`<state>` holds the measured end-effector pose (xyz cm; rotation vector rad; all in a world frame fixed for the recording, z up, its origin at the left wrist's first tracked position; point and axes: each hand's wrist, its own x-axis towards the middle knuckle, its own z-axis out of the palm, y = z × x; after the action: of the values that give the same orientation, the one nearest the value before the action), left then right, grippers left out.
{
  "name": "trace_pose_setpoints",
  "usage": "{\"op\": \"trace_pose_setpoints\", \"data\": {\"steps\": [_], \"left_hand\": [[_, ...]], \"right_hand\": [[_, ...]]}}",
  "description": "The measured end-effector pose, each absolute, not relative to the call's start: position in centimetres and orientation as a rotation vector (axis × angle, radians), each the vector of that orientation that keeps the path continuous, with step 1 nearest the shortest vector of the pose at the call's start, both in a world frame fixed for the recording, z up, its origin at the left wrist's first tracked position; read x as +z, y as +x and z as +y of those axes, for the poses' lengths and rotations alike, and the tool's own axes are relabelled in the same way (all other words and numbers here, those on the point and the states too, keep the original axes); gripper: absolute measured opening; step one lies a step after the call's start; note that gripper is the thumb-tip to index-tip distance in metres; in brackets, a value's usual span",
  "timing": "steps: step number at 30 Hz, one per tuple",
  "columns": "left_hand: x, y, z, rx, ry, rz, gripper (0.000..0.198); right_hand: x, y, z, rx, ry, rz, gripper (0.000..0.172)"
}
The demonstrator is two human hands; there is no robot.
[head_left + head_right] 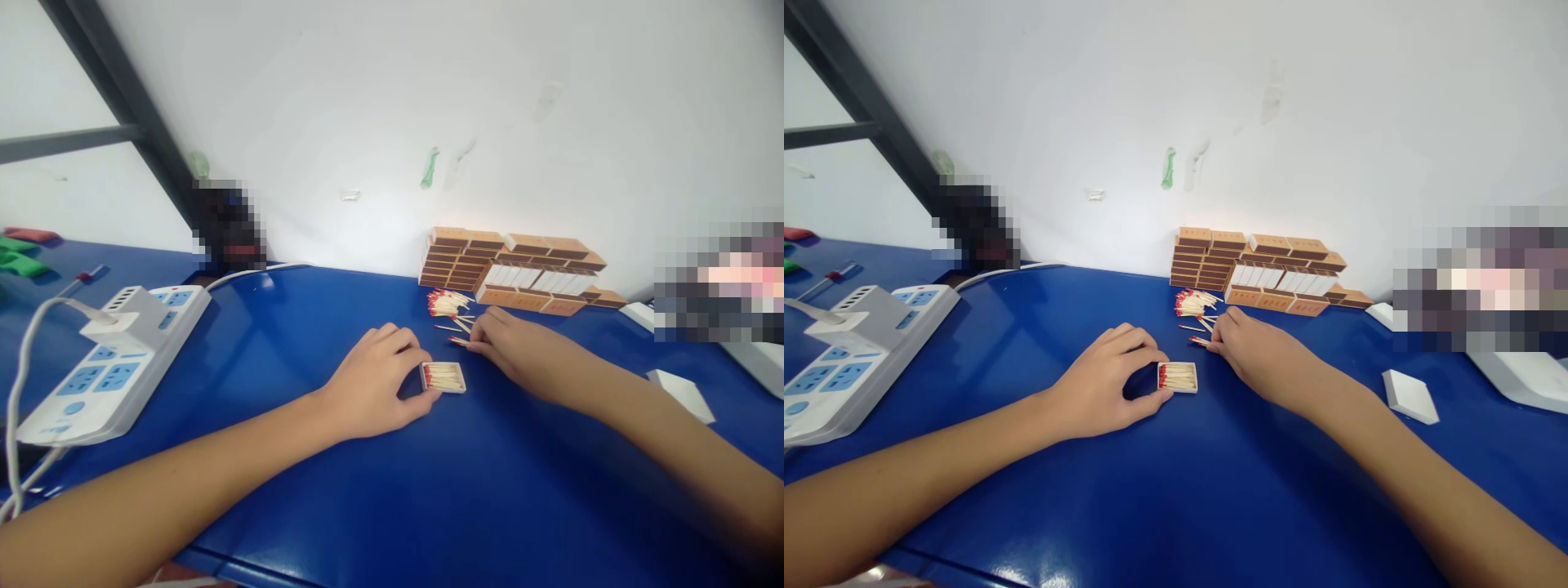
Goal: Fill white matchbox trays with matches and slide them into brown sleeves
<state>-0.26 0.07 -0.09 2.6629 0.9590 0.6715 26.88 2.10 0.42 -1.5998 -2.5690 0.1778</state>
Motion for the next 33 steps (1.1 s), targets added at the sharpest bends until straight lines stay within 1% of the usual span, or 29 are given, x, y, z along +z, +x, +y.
{"op": "trace_pose_setpoints", "data": {"steps": [3, 6, 9, 11, 14, 17, 20, 25, 26, 29, 33], "left_hand": [[0.0, -0.3, 0.1, 0.677, 2.661, 0.949, 0.031], [0.0, -0.3, 0.1, 0.678, 2.66, 0.954, 0.03], [0.0, -0.2, 0.1, 0.672, 2.663, 0.959, 0.028], [0.0, -0.2, 0.0, 0.67, 2.668, 0.957, 0.029], [0.1, -0.1, 0.0, 0.67, 2.67, 0.954, 0.027], [0.1, -0.1, 0.1, 0.67, 2.667, 0.954, 0.025], [0.1, -0.2, 0.1, 0.668, 2.661, 0.956, 0.029], [0.5, -0.3, 0.0, 0.679, 2.664, 0.941, 0.041], [0.6, -0.4, 0.0, 0.687, 2.666, 0.938, 0.038], [1.1, -0.4, 0.1, 0.7, 2.697, 0.939, 0.024], [1.2, -0.6, 0.3, 0.675, 2.749, 0.926, 0.02]], "right_hand": [[0.1, 27.6, 1.9, 0.224, -1.532, -2.557, 0.027], [0.4, 27.7, 1.3, 0.198, -1.417, -2.54, 0.029], [1.0, 26.6, -0.1, 0.172, -1.322, -2.511, 0.026], [1.1, 25.4, -1.2, 0.114, -1.285, -2.518, 0.024], [0.7, 23.6, -2.3, -0.054, -1.251, -2.569, 0.025], [0.5, 23.2, -2.7, -0.102, -1.218, -2.602, 0.026], [0.9, 24.1, -2.9, -0.004, -1.229, -2.545, 0.024], [1.6, 25.3, -3.4, 0.284, -1.28, -2.47, 0.013], [1.6, 25.3, -3.5, 0.309, -1.289, -2.458, 0.011], [1.6, 24.8, -3.5, 0.358, -1.293, -2.45, 0.008], [1.6, 24.2, -3.5, 0.37, -1.258, -2.455, 0.016]]}}
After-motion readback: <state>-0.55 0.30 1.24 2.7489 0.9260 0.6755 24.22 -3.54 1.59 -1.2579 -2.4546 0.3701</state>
